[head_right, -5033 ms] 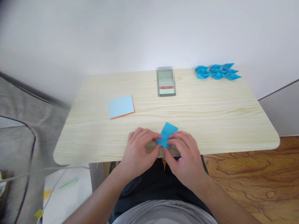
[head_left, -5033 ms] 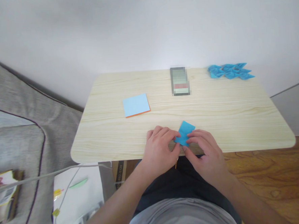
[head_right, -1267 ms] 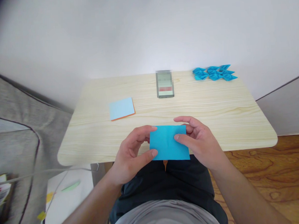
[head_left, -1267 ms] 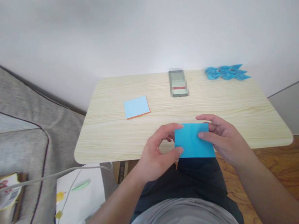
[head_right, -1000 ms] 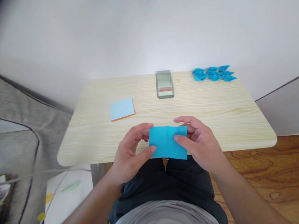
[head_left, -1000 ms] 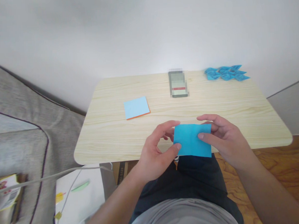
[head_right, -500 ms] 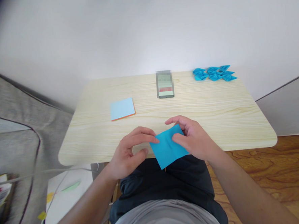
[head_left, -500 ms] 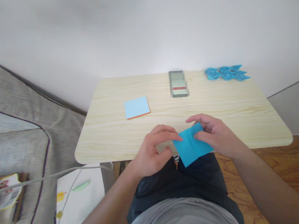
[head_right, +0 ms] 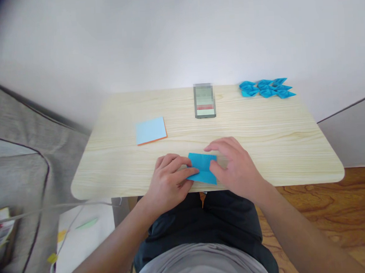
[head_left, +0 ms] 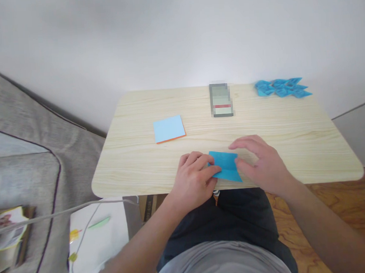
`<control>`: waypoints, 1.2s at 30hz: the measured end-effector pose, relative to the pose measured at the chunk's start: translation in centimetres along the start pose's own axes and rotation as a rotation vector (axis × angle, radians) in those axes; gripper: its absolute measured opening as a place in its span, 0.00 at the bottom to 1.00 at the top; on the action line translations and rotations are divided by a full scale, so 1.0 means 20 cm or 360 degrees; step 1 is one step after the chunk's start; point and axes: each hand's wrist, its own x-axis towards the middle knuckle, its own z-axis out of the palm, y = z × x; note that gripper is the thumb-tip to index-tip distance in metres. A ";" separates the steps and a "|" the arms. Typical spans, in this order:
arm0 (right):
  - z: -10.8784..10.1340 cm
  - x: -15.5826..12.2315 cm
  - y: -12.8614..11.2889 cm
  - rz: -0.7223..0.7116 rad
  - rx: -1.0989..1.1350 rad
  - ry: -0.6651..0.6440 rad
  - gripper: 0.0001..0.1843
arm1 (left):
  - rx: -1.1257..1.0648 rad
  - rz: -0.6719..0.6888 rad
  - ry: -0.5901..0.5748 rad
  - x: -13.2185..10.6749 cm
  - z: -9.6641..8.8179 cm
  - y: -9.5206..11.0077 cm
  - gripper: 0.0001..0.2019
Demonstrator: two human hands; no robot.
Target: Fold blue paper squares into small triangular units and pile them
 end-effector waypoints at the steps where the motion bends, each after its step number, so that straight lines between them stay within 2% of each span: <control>1: -0.01 -0.03 -0.01 -0.0019 0.0056 -0.0096 0.20 | -0.0005 -0.0019 -0.0011 0.00 0.01 0.00 0.13; 4: -0.01 -0.11 -0.02 -0.0054 0.0076 -0.0353 0.28 | -0.0022 -0.0067 -0.0036 0.00 0.02 0.01 0.13; 6: 0.01 -0.13 -0.01 -0.0141 -0.0015 -0.0421 0.29 | -0.0013 -0.0095 -0.0048 0.00 0.02 0.01 0.13; 11: 0.05 -0.16 0.01 -0.0293 -0.0190 -0.0368 0.25 | 0.0082 -0.0118 -0.0086 0.00 0.01 0.04 0.13; 14: 0.05 -0.17 0.03 -0.0334 -0.0221 -0.0325 0.17 | 0.0104 -0.0121 -0.0086 -0.01 0.01 0.06 0.12; 16: 0.05 -0.18 0.04 -0.0310 -0.0199 -0.0262 0.11 | 0.0052 -0.0144 -0.0069 -0.01 0.00 0.07 0.10; 21: 0.03 -0.15 0.06 -0.0097 -0.0140 -0.0221 0.05 | -0.0141 -0.0276 -0.0087 0.01 -0.01 0.05 0.07; 27: 0.03 -0.03 0.06 0.0028 -0.0217 -0.0333 0.07 | -0.0182 -0.0387 -0.0113 0.03 -0.03 0.05 0.04; 32: 0.06 0.02 0.07 0.0022 -0.0344 -0.0398 0.09 | -0.0250 -0.0572 -0.0005 0.01 -0.03 0.04 0.17; 36: 0.10 0.00 0.06 0.0015 -0.0390 -0.0334 0.11 | -0.0230 -0.0589 -0.0003 0.01 -0.03 0.03 0.18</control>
